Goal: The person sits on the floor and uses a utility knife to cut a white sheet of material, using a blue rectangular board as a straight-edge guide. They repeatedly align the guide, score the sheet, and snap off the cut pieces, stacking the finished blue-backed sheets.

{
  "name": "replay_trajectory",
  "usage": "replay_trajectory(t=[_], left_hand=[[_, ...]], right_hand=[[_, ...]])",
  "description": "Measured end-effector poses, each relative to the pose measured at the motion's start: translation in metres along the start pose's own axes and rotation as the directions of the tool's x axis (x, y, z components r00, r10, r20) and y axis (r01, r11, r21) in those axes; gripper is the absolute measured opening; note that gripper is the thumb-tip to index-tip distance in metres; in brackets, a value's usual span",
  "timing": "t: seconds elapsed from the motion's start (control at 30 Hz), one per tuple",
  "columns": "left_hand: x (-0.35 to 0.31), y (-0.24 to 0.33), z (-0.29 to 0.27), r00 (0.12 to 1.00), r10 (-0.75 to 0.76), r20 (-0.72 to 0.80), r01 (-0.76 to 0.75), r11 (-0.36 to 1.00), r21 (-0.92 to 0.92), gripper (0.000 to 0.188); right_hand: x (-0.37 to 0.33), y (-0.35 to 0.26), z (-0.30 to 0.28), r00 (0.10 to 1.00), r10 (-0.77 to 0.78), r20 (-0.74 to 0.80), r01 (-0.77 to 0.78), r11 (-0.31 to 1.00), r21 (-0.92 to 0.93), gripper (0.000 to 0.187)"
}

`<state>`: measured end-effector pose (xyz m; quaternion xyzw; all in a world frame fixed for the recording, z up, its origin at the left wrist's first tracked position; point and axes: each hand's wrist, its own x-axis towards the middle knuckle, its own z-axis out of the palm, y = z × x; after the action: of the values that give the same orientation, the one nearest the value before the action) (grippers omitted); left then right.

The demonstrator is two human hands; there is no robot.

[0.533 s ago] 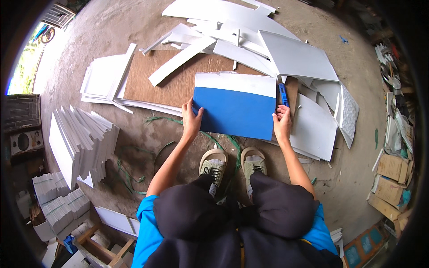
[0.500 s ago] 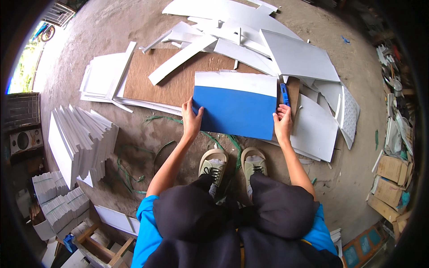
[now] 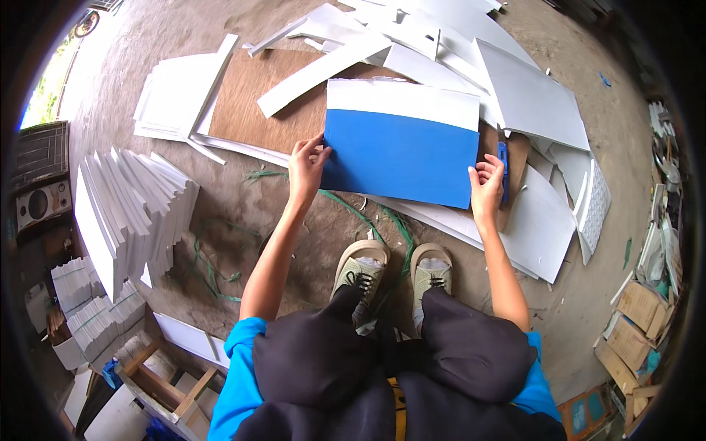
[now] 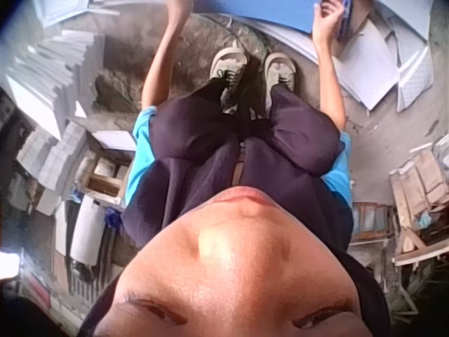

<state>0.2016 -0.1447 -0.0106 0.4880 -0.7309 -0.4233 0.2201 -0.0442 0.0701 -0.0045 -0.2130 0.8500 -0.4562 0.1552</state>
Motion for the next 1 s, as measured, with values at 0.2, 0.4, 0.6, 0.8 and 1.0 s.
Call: replay_trajectory(t=[0.2,0.4,0.6,0.8,1.0], left_hand=[[0.016,0.027,-0.006,0.997,0.044,0.060,-0.041,0.998,-0.053,0.040],[0.012,0.016,-0.003,0.998,0.025,0.061,-0.022,0.999,-0.044,0.049],[-0.001,-0.001,-0.001,0.998,0.022,0.058,-0.020,0.999,-0.027,0.051],[-0.003,0.005,0.003,0.996,-0.032,0.083,0.043,0.991,-0.125,0.051],[-0.003,0.001,0.004,0.997,-0.012,0.079,0.017,0.998,-0.066,0.051]], right_hand=[[0.031,-0.008,-0.007,0.986,-0.161,-0.037,0.164,0.982,0.093,0.046],[0.033,-0.007,-0.003,0.988,-0.156,0.017,0.154,0.984,0.091,0.047],[0.018,-0.003,0.001,0.990,-0.140,0.026,0.137,0.987,0.086,0.046],[0.018,0.003,0.001,0.991,-0.133,0.031,0.131,0.989,0.067,0.044],[0.019,0.003,-0.001,0.994,-0.102,0.036,0.099,0.992,0.078,0.042]])
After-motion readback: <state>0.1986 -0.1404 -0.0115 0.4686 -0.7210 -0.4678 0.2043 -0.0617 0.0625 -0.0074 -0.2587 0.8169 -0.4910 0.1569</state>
